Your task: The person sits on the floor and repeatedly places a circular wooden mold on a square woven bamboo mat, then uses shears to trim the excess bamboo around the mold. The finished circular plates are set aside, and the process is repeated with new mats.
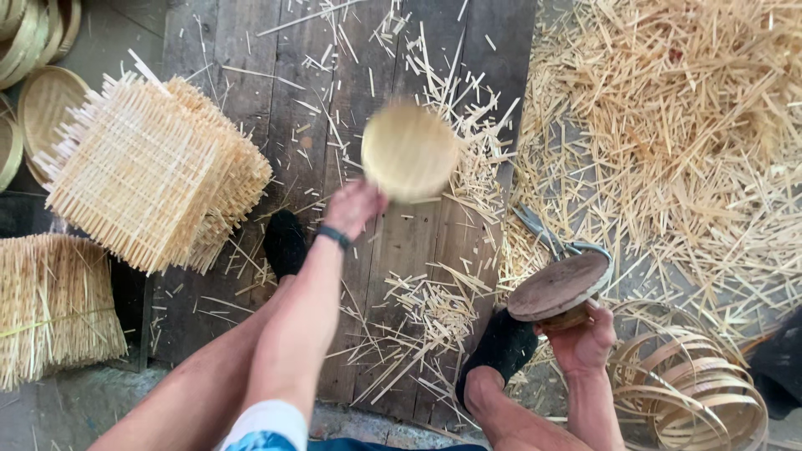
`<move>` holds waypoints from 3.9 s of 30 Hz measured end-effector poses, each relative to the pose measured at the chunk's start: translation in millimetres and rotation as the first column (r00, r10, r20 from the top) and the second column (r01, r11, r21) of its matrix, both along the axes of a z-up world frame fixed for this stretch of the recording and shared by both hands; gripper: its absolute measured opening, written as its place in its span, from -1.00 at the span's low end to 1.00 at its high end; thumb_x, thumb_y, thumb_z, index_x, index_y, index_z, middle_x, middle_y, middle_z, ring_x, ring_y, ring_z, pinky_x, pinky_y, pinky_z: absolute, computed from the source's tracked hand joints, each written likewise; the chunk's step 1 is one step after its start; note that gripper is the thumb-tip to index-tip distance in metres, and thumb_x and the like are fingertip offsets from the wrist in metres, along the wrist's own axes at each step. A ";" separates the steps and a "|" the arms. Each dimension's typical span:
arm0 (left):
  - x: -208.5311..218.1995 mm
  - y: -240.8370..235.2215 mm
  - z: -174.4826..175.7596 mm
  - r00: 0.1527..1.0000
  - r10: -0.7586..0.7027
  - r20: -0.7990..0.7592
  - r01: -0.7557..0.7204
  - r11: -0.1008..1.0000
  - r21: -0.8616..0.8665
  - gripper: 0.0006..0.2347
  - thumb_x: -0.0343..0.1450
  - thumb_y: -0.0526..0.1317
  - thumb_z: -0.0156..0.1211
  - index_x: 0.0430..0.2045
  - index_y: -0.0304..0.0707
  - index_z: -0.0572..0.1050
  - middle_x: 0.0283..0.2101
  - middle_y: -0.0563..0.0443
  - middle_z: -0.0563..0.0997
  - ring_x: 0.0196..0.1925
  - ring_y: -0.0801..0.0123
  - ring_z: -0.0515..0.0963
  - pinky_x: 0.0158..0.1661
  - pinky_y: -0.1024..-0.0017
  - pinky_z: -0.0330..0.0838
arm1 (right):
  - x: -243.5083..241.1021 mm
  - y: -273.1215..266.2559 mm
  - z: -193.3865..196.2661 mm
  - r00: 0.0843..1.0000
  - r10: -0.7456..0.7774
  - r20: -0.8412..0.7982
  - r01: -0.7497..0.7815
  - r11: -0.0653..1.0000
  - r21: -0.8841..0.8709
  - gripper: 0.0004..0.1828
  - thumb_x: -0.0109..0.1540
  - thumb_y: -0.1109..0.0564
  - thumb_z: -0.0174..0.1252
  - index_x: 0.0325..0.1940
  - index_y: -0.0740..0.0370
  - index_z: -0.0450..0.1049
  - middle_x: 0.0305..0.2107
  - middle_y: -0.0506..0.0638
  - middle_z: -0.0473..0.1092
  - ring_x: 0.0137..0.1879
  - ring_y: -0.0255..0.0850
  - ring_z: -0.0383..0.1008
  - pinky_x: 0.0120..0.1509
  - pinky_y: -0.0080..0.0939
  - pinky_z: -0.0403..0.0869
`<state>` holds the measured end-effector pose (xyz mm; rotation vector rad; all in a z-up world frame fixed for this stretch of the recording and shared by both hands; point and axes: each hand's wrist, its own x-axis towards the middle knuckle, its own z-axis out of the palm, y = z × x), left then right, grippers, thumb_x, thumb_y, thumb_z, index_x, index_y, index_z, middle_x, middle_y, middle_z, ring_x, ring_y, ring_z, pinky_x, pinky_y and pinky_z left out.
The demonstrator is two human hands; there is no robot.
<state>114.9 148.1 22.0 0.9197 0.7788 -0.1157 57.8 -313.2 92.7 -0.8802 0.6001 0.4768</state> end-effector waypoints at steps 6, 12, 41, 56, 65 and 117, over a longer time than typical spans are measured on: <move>16.1 -103.9 19.4 0.986 -0.142 0.092 0.147 0.988 -0.051 -0.80 0.45 -0.09 0.25 -0.26 -0.23 0.57 -0.33 -0.06 0.72 -0.37 0.36 0.70 -0.34 0.36 0.63 | -5.8 18.9 -14.7 0.993 0.075 0.095 -0.079 0.996 0.033 -0.23 0.24 -0.15 -0.02 0.38 0.47 0.24 0.06 0.40 0.38 0.07 0.23 0.46 -0.10 0.28 0.51; -69.9 -173.5 -6.9 0.914 -0.306 -0.266 0.314 0.949 -0.014 -0.59 0.50 -0.05 0.22 0.13 -0.40 0.51 0.08 -0.14 0.63 0.00 0.30 0.63 -0.03 0.40 0.49 | 1.3 72.6 -18.1 0.986 0.163 -0.035 -0.160 0.983 0.092 -0.29 0.34 -0.23 -0.21 0.43 0.29 0.18 0.21 0.23 0.34 0.27 0.08 0.41 0.20 0.13 0.55; -85.8 216.6 230.3 0.996 0.048 0.073 -0.028 -0.613 0.790 -0.92 0.45 -0.34 0.23 -0.31 -0.27 0.67 -0.33 -0.16 0.70 -0.32 0.09 0.68 -0.24 0.22 0.53 | -33.3 97.2 -72.0 0.868 0.494 0.041 -0.451 0.820 -0.352 -0.61 0.41 0.01 0.02 0.10 0.43 0.45 -0.26 0.17 0.53 -0.21 -0.14 0.54 -0.14 -0.16 0.55; -134.9 -126.9 51.6 0.535 -0.842 -0.061 0.024 -0.057 0.998 -0.71 0.46 -0.17 0.19 0.02 -0.28 0.51 0.20 -0.23 0.56 0.31 0.05 0.47 0.33 0.09 0.28 | 41.3 100.4 -52.1 0.923 0.368 0.109 -0.310 0.883 -0.352 -0.72 0.20 0.26 0.35 -0.05 0.34 0.48 -0.26 -0.01 0.53 -0.22 -0.37 0.53 -0.09 -0.40 0.51; -73.2 -36.1 -18.3 0.957 -0.248 -0.149 0.278 0.931 0.236 -0.67 0.21 -0.38 0.48 -0.18 -0.48 0.58 -0.20 -0.12 0.69 -0.24 0.35 0.66 -0.16 0.41 0.55 | 38.3 94.5 -68.8 0.925 0.357 0.130 -0.273 0.862 -0.427 -0.71 0.16 0.23 0.40 -0.11 0.36 0.49 -0.32 -0.04 0.53 -0.26 -0.38 0.51 -0.12 -0.40 0.51; -29.5 -176.5 182.5 0.838 -0.530 -0.126 0.527 0.848 -0.060 -0.43 0.43 0.39 -0.21 -0.71 -0.09 0.31 -0.77 0.28 0.10 -0.78 0.59 0.03 -0.75 0.52 -0.13 | 56.1 104.1 136.1 0.172 0.874 0.455 0.376 0.369 -0.850 -0.72 0.20 0.05 0.23 -0.10 0.25 0.51 -0.28 0.01 0.41 -0.16 -0.17 0.47 -0.10 -0.21 0.54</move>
